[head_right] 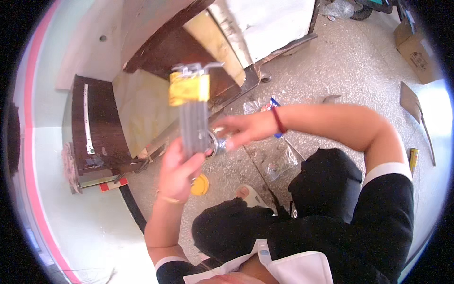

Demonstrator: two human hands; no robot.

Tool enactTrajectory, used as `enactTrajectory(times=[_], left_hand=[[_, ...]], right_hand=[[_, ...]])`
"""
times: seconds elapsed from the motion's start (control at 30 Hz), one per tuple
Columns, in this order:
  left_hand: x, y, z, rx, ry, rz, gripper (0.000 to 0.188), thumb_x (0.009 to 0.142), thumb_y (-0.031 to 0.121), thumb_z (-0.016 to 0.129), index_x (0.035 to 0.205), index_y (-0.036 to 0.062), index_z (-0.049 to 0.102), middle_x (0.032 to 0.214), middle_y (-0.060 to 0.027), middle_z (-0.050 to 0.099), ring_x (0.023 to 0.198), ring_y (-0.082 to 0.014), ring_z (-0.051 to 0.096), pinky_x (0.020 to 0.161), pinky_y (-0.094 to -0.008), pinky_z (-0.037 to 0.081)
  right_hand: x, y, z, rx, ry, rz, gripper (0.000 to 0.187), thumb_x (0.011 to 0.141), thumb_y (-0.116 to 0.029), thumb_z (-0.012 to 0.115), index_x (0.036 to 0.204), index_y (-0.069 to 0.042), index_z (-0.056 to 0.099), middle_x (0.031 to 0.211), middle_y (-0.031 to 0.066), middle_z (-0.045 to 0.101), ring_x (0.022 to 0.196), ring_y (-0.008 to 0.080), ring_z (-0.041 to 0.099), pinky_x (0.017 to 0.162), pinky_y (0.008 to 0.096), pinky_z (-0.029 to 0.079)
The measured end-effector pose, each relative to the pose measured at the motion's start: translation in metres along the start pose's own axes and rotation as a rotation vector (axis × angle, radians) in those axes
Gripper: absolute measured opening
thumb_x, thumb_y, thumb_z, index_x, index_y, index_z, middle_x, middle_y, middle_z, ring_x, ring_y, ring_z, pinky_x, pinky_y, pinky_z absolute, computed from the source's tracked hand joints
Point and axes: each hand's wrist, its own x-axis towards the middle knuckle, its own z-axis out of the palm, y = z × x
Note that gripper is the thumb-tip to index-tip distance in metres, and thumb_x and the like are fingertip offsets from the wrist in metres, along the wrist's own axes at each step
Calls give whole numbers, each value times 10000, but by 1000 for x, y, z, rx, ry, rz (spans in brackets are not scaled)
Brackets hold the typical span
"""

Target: The person assembles a white wooden furniture panel by inserting metal dowels and screws into pre-drilled holes. They use an Allen key to tighten the screws and secure the joints, working on the floor amidst various tools and parts.

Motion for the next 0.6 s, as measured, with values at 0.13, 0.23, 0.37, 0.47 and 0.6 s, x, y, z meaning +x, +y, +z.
enactTrajectory(times=[0.13,0.23,0.37,0.47,0.6], left_hand=[[49,-40,82,254,-9,29,310,839,55,652,1094,48,476,891,-50,623,618,-76,521,498,-200,398],[100,-35,102,985,-279,525,279,864,64,634,1118,16,528,903,-12,610,699,-93,546,600,-237,462],[188,11,96,428,385,570,383,867,0,575,1236,-28,475,1168,-124,570,1018,-191,568,892,-319,452],[220,6,141,224,393,776,553,858,-43,536,1368,-33,323,1397,-206,374,1287,-283,397,1031,-358,350],[223,8,164,406,593,733,601,856,-26,536,1387,-50,255,1447,-232,261,1299,-307,360,1039,-375,336]], right_hand=[[-48,13,17,902,632,-481,612,922,-273,553,1401,-8,280,1321,176,469,1222,253,469,1021,415,392],[-88,32,6,1132,986,-271,302,921,-32,467,1218,-41,414,1085,153,603,978,232,630,830,351,530],[-130,80,8,1198,1165,-306,332,900,-26,476,1210,-81,371,945,92,571,760,184,606,670,338,540],[-156,103,7,1069,1274,-435,344,880,-52,522,1190,-84,377,936,78,562,677,152,544,622,304,474],[-163,107,-1,1058,1154,-490,355,874,-69,547,1185,-80,376,899,78,565,661,144,532,608,294,459]])
